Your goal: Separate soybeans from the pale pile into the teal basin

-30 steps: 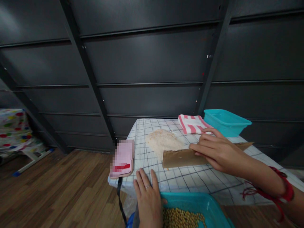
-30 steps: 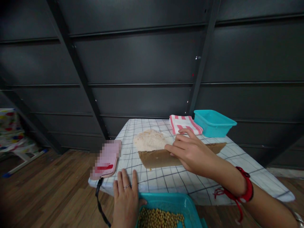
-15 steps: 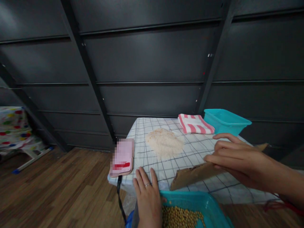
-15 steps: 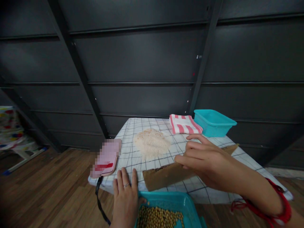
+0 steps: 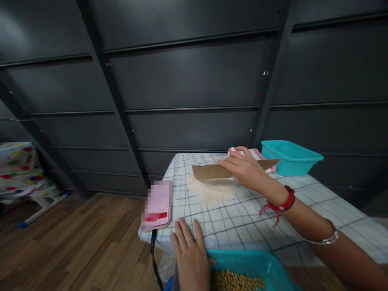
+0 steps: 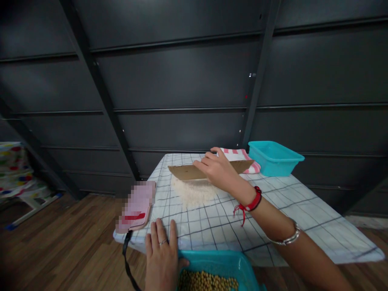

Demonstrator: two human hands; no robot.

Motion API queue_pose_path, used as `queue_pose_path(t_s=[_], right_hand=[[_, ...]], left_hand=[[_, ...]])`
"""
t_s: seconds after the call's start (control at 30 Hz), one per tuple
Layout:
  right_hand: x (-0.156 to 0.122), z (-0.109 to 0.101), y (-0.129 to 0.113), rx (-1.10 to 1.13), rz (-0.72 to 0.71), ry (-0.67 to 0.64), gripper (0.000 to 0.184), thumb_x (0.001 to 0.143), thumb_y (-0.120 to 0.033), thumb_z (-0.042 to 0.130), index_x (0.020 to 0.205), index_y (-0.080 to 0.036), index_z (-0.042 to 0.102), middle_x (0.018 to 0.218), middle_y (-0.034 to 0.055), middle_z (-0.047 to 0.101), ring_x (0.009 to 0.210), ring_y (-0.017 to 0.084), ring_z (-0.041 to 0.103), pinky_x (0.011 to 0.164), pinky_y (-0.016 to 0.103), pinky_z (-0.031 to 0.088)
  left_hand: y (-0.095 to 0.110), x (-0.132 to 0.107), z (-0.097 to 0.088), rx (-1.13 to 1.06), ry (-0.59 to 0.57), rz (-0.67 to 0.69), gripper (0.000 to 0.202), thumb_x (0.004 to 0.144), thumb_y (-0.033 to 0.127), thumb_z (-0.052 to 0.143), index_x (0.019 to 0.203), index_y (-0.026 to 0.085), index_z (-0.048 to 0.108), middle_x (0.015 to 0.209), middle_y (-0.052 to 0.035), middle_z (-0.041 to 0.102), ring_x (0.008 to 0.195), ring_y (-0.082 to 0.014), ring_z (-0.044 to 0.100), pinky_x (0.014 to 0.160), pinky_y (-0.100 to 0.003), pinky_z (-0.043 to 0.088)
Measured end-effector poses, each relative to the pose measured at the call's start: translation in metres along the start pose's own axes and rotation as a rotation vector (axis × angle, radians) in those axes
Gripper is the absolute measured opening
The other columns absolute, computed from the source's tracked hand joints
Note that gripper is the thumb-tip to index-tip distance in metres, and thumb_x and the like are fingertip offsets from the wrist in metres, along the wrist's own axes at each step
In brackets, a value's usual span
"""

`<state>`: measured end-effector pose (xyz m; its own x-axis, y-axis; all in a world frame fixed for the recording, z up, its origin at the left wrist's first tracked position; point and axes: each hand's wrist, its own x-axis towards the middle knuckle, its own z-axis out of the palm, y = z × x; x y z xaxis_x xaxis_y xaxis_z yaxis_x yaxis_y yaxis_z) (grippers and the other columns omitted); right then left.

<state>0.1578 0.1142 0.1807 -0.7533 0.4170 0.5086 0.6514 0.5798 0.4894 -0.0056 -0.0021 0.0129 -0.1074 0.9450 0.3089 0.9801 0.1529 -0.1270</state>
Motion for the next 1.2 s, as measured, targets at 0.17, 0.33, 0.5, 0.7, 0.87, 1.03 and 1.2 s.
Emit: queue_pose_path(t_s=[0.17,0.33,0.5,0.7,0.87,1.03,1.2], right_hand=[[0.007,0.007,0.010,0.126,-0.069,-0.087,0.033,0.070,0.000,0.043,0.093,-0.017,0.059,0.080,0.0031,0.064,0.080,0.019,0.051,0.086,0.039,0.026],[-0.007,0.003,0.032,0.242,-0.024,-0.031,0.027,0.080,-0.006,0.039,0.085,-0.021,0.061,0.080,0.0020,0.065,0.077,0.017,0.053,0.084,0.038,0.029],[-0.018,0.008,0.035,0.231,0.103,0.131,0.027,0.082,-0.010,0.038,0.091,-0.022,0.061,0.076,0.0031,0.064,0.075,0.016,0.053,0.083,0.037,0.033],[-0.014,0.016,0.020,0.275,-0.041,0.033,0.027,0.085,-0.012,0.035,0.090,-0.019,0.061,0.074,0.0025,0.063,0.076,0.017,0.052,0.082,0.036,0.032],[-0.020,0.013,0.029,0.291,0.013,0.088,0.025,0.086,-0.013,0.037,0.090,-0.019,0.061,0.077,0.0029,0.064,0.074,0.017,0.052,0.082,0.036,0.032],[-0.021,0.011,0.028,0.324,0.036,0.137,0.024,0.086,-0.015,0.038,0.091,-0.019,0.061,0.078,0.0032,0.064,0.075,0.016,0.052,0.081,0.035,0.033],[-0.015,0.023,0.018,0.209,-0.004,0.074,0.025,0.086,-0.013,0.037,0.091,-0.018,0.061,0.073,0.0031,0.062,0.075,0.017,0.051,0.081,0.036,0.032]], left_hand=[[-0.002,-0.001,-0.001,-0.007,0.030,0.036,0.083,0.050,0.043,0.072,0.124,0.015,0.045,0.131,-0.0249,0.042,0.122,-0.0397,0.034,0.098,-0.052,0.032],[-0.003,-0.001,-0.002,0.009,0.033,0.041,0.079,0.054,0.042,0.070,0.124,0.015,0.044,0.131,-0.0237,0.043,0.123,-0.0385,0.035,0.098,-0.052,0.033],[-0.004,-0.001,0.002,0.010,0.042,0.047,0.078,0.054,0.041,0.070,0.125,0.017,0.044,0.131,-0.0219,0.044,0.124,-0.0382,0.034,0.098,-0.054,0.033],[-0.004,-0.001,0.000,-0.025,0.051,0.042,0.078,0.053,0.037,0.072,0.124,0.015,0.045,0.130,-0.0228,0.045,0.123,-0.0385,0.034,0.098,-0.054,0.033],[-0.003,0.000,-0.001,0.000,0.051,0.027,0.081,0.049,0.035,0.074,0.122,0.015,0.046,0.129,-0.0236,0.045,0.122,-0.0386,0.035,0.098,-0.052,0.034],[-0.002,0.000,-0.002,0.021,0.054,0.025,0.081,0.049,0.037,0.074,0.122,0.015,0.047,0.129,-0.0227,0.045,0.122,-0.0382,0.035,0.098,-0.052,0.033],[-0.002,-0.001,-0.001,0.040,0.062,0.027,0.081,0.049,0.036,0.074,0.122,0.015,0.047,0.129,-0.0228,0.045,0.121,-0.0382,0.037,0.098,-0.051,0.034]])
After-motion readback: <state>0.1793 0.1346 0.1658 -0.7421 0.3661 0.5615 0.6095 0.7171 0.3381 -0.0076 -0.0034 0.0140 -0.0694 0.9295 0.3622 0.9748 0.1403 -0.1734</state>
